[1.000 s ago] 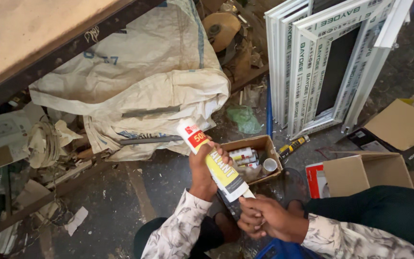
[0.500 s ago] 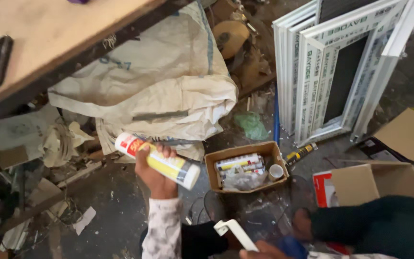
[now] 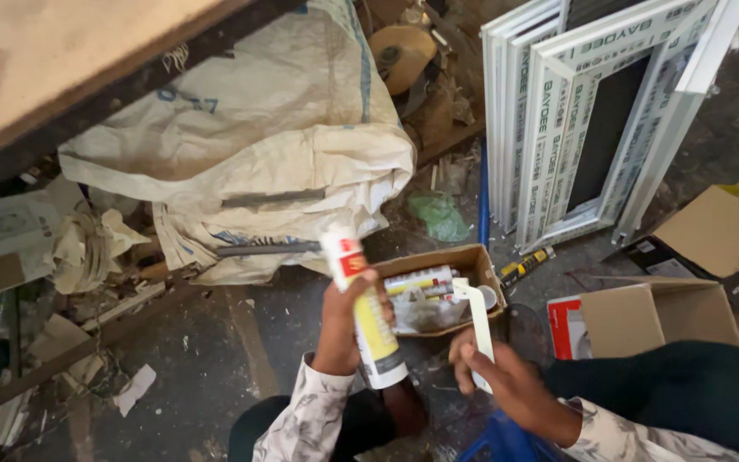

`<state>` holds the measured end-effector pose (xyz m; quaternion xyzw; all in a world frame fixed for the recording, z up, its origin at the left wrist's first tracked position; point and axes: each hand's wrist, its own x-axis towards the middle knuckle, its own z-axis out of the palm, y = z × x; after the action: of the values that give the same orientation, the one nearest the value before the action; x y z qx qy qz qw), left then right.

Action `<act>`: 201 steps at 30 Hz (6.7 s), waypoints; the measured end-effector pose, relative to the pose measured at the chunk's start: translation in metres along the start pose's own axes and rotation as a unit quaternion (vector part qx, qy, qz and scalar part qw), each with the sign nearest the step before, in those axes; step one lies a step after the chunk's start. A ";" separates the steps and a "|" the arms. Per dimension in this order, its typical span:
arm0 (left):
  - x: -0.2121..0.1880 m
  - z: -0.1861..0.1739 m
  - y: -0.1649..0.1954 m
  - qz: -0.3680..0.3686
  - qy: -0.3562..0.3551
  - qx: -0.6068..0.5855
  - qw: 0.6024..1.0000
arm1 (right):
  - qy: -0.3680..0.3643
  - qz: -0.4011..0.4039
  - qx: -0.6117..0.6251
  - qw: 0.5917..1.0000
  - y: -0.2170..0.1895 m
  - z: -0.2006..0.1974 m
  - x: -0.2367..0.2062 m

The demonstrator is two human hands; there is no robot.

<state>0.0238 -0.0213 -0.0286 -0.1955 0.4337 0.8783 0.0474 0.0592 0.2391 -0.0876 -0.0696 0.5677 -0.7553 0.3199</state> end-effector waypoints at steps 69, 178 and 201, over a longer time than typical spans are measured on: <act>-0.033 0.040 -0.044 0.438 -0.152 0.630 0.623 | 0.098 -0.100 -0.242 0.960 -0.012 -0.009 -0.001; -0.025 0.027 -0.047 0.531 -0.125 0.690 0.475 | 0.087 0.024 -0.127 0.988 -0.027 -0.010 0.002; -0.031 0.023 -0.049 0.520 -0.134 0.693 0.481 | 0.097 0.010 -0.133 0.986 -0.012 -0.006 -0.004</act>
<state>0.0576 0.0294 -0.0407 0.2824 0.9125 0.1725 -0.2403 0.0547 0.2479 -0.0778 -0.0322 0.6925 -0.6728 0.2584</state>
